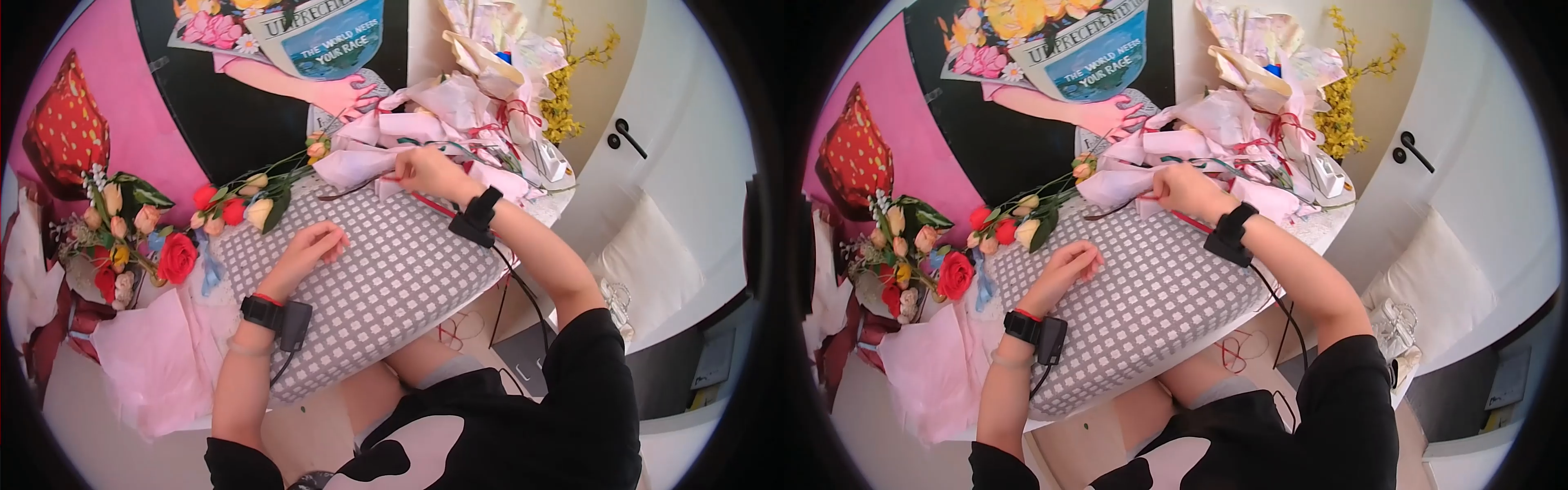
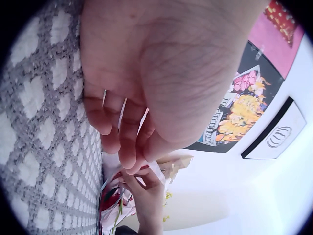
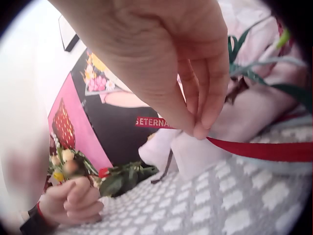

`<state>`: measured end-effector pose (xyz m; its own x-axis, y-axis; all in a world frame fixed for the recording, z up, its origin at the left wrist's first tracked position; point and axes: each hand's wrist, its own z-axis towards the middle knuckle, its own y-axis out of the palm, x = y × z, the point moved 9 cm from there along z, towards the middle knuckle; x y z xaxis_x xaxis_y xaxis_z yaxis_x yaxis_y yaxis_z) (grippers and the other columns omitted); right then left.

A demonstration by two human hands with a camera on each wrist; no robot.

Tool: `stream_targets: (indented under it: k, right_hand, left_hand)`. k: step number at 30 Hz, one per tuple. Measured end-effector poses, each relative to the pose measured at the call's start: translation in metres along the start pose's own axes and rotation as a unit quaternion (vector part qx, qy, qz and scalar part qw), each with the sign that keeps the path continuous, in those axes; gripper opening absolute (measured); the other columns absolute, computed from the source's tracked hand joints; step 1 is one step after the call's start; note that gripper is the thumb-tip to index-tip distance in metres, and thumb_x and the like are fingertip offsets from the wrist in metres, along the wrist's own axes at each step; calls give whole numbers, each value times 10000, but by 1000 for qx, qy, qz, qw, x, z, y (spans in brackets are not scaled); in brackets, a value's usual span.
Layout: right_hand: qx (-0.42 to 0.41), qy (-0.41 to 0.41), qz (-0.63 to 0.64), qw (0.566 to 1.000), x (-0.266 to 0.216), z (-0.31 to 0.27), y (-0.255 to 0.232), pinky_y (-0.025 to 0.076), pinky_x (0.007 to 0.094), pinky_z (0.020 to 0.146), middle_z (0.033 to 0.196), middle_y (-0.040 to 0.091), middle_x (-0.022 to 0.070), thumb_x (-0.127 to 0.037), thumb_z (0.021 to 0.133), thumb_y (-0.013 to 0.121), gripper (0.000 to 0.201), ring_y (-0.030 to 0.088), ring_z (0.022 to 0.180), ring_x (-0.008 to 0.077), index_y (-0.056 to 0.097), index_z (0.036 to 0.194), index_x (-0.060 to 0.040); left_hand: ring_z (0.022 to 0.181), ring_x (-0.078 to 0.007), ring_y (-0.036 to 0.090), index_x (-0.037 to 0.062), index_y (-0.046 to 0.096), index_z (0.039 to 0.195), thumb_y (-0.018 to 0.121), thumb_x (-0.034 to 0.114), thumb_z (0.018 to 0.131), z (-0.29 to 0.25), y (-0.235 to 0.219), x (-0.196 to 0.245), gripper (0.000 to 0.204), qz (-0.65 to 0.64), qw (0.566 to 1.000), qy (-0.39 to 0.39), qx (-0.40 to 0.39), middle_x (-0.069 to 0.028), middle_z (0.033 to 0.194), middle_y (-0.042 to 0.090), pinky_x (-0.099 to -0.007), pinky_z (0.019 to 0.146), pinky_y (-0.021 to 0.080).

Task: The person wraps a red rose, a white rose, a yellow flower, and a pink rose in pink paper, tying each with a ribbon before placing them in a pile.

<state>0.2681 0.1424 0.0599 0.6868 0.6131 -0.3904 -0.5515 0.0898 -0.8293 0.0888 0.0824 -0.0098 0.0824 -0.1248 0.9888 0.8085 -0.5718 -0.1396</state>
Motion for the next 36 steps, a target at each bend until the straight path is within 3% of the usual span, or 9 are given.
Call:
stream_targets:
  k: [9,13,17,18,23,25,30,34,36]
  right_hand:
    - [-21,-47,26,998,-37,-20,12,460,421,707,812,607,184,-107,732,590,184,586,794,350,582,885,-5]
    - [-120,81,-96,985,-37,-61,17,441,447,744,900,584,218,-243,879,464,287,563,833,383,526,1014,3]
    - [-107,-6,-171,980,-39,-87,43,332,400,973,1251,417,257,-405,913,358,563,413,1156,367,389,1230,59]
    - [-152,69,-158,973,-22,-87,47,252,382,1037,1318,354,250,-448,914,322,639,322,1236,362,346,1261,88]
    - [-106,45,-124,986,2,-61,30,324,387,978,1219,454,248,-413,913,353,575,423,1147,356,418,1206,77]
    - [-201,88,-86,972,-1,-60,31,403,381,873,1048,565,210,-362,902,407,457,532,988,338,525,1092,36]
    - [12,10,-32,999,-11,-34,-38,451,355,611,710,585,129,-238,813,574,224,565,654,277,594,791,-17]
    - [63,68,-181,979,24,-10,-65,466,362,640,752,601,113,-206,749,614,183,585,694,281,617,834,-44]
    - [19,-32,-249,968,29,0,-45,475,380,679,800,618,116,-212,706,635,248,596,739,297,627,904,-63]
  left_hand:
    - [649,-29,452,59,582,850,452,265,924,-1,-6,-2,255,-11,1000,-7,27,45,703,504,-166,600,374]
    - [641,-34,454,56,580,849,448,258,926,0,-6,0,253,3,1000,0,24,42,701,507,-168,596,375]
    - [639,-36,461,52,580,855,447,250,926,2,-4,-2,249,13,1000,1,13,39,703,514,-171,591,380]
    - [639,-36,461,52,580,855,447,250,926,2,-4,-3,249,11,1000,1,12,39,703,514,-171,591,380]
    - [638,-40,468,47,577,859,440,244,927,1,-3,-4,249,12,1000,-1,7,32,706,517,-172,592,386]
    - [638,-41,470,47,577,860,440,245,927,1,-4,-5,250,12,1000,0,3,31,708,518,-173,593,387]
    - [655,-37,468,52,569,846,437,254,933,0,-3,-3,257,3,1000,-16,9,34,711,513,-175,619,391]
    - [653,-38,467,54,569,847,441,256,931,2,-1,-5,253,8,1000,2,-7,34,710,513,-175,617,390]
    - [638,-46,473,44,580,866,444,241,927,1,-2,-4,248,11,1000,4,1,28,706,521,-175,595,391]
